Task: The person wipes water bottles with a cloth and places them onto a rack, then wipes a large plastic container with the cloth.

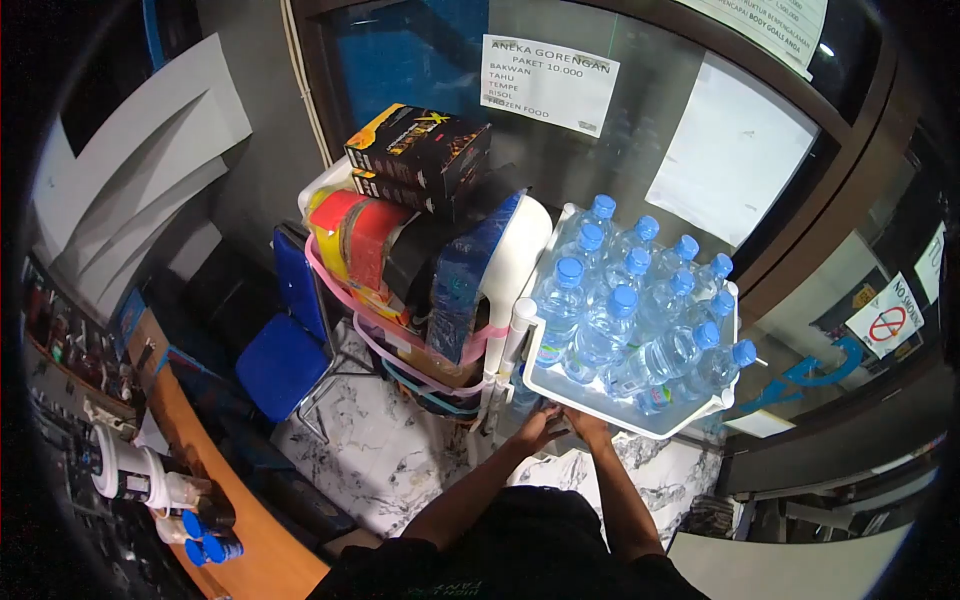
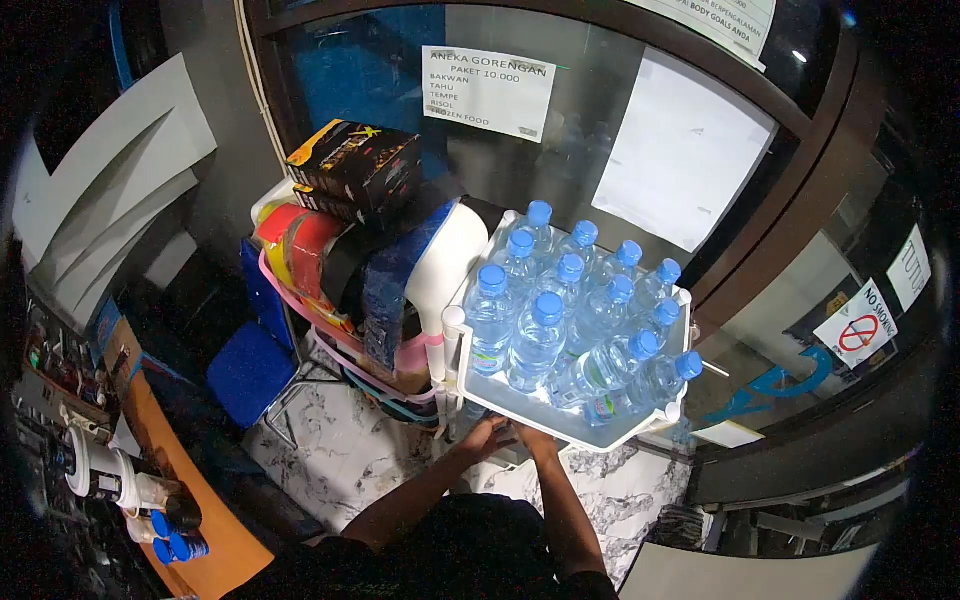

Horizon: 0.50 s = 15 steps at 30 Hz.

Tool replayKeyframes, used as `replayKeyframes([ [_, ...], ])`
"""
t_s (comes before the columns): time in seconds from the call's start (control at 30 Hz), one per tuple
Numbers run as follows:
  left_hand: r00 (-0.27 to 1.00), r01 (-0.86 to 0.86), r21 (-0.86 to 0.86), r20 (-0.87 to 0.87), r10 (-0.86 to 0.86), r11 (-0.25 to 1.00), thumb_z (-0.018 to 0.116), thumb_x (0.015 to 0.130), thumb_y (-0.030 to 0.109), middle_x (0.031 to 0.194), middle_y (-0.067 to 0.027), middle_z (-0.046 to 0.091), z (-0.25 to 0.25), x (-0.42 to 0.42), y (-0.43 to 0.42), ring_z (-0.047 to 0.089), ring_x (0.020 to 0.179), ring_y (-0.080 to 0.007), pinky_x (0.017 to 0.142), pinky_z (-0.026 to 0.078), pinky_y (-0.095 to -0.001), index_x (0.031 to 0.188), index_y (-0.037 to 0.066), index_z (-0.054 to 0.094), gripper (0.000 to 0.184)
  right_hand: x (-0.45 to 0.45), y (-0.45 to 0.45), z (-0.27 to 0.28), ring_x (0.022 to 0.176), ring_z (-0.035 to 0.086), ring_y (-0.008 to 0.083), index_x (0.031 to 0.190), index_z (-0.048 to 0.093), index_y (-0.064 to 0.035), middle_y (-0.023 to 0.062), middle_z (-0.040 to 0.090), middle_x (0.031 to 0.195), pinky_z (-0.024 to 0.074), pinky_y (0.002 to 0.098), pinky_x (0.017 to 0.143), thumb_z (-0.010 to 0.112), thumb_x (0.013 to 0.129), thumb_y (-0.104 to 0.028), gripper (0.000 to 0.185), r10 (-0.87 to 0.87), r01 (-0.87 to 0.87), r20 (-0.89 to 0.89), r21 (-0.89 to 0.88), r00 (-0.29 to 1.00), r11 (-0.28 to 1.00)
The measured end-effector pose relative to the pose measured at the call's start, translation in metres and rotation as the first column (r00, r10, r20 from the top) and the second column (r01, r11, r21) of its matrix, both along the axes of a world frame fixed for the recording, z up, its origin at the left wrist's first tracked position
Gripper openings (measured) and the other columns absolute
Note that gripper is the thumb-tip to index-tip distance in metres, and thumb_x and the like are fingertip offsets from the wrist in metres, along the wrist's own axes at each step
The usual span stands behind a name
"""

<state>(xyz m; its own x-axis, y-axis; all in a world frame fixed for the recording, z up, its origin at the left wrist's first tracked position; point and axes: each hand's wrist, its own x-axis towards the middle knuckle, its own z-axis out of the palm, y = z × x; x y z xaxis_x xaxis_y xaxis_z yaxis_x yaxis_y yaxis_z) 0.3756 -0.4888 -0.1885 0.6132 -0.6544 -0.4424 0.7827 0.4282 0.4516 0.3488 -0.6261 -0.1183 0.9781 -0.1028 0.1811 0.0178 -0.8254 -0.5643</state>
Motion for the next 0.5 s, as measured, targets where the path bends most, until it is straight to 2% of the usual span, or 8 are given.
replayKeyframes([
  [0.07,1.0,0.003,-0.024,-0.008,-0.003,1.0,0.045,0.094,0.013,0.113,-0.0026,0.05,-0.003,0.0,0.0,0.051,0.107,-0.023,0.087,0.046,-0.0492,0.14,0.029,0.021,0.054,-0.009,0.005,0.017,0.083,0.06,0.0395,0.095,0.066,-0.0055,0.0189,0.065,0.088,0.045,0.0478,0.075,0.055,0.084,-0.033,0.032,-0.07,0.072,-0.075,0.026,0.995,0.997],
  [0.17,0.999,-0.037,0.02,0.009,0.036,0.999,0.046,0.096,0.02,0.112,-0.0028,0.055,0.016,-0.008,-0.001,0.054,0.101,-0.0198,0.087,0.047,-0.0435,0.127,0.017,0.043,0.031,-0.028,0.004,0.03,0.082,0.062,0.0395,0.097,0.065,-0.0044,0.0193,0.065,0.091,0.0473,0.0454,0.073,0.062,0.083,-0.04,0.038,0.027,-0.038,-0.062,-0.181,0.998,0.983],
  [0.27,0.999,-0.034,0.059,0.014,0.033,0.998,0.045,0.096,0.02,0.115,-0.0052,0.054,0.049,-0.016,0.007,0.055,0.101,-0.0213,0.088,0.047,-0.0446,0.134,0.019,0.034,0.039,-0.044,0.037,0.105,0.082,0.064,0.0358,0.098,0.063,-0.0034,0.0184,0.066,0.092,0.0491,0.0423,0.071,0.065,0.082,-0.035,0.036,-0.252,0.256,-0.115,0.02,0.961,0.966],
  [0.3,1.0,-0.013,0.014,0.005,0.013,1.0,0.045,0.096,0.019,0.119,-0.0062,0.05,0.037,-0.016,0.008,0.055,0.102,-0.0228,0.087,0.048,-0.0451,0.138,0.021,0.026,0.046,-0.048,0.029,0.084,0.085,0.065,0.0321,0.103,0.062,-0.0034,0.0185,0.066,0.094,0.0501,0.0399,0.072,0.07,0.079,-0.033,0.038,-0.232,0.268,-0.194,0.19,0.953,0.944],
  [0.37,1.0,0.026,-0.076,-0.015,-0.027,0.997,0.046,0.095,0.017,0.126,-0.0082,0.043,-0.002,-0.018,0.009,0.054,0.105,-0.0259,0.086,0.05,-0.0461,0.146,0.025,0.01,0.063,-0.056,0.025,0.072,0.086,0.065,0.031,0.103,0.062,-0.0038,0.0183,0.065,0.094,0.0502,0.039,0.074,0.071,0.078,-0.033,0.04,-0.295,0.35,-0.285,0.166,0.912,0.922],
  [0.4,0.999,0.037,-0.046,-0.026,-0.038,0.998,0.046,0.095,0.019,0.128,-0.0089,0.042,0.003,-0.021,0.012,0.054,0.104,-0.0263,0.086,0.05,-0.0462,0.147,0.024,0.008,0.064,-0.059,0.025,0.07,0.086,0.065,0.0305,0.103,0.062,-0.004,0.0181,0.065,0.095,0.0503,0.0386,0.074,0.072,0.077,-0.033,0.04,-0.325,0.388,-0.328,0.151,0.887,0.909],
  [0.47,0.997,0.057,0.014,-0.047,-0.056,0.998,0.046,0.096,0.021,0.131,-0.0103,0.038,0.026,-0.028,0.021,0.054,0.104,-0.0272,0.086,0.051,-0.0464,0.148,0.024,0.004,0.067,-0.067,0.029,0.064,0.085,0.065,0.0302,0.103,0.063,-0.0045,0.0187,0.065,0.094,0.0506,0.0376,0.075,0.075,0.075,-0.032,0.041,-0.33,0.382,-0.255,0.193,0.909,0.904],
  [0.5,0.996,0.067,0.028,-0.054,-0.065,0.997,0.046,0.096,0.022,0.131,-0.0102,0.039,0.028,-0.032,0.024,0.054,0.104,-0.0271,0.086,0.051,-0.046,0.147,0.024,0.007,0.064,-0.072,0.029,0.057,0.085,0.065,0.0303,0.103,0.063,-0.0046,0.0186,0.065,0.094,0.0507,0.0372,0.075,0.075,0.075,-0.032,0.041,-0.321,0.363,-0.216,0.197,0.922,0.911],
])
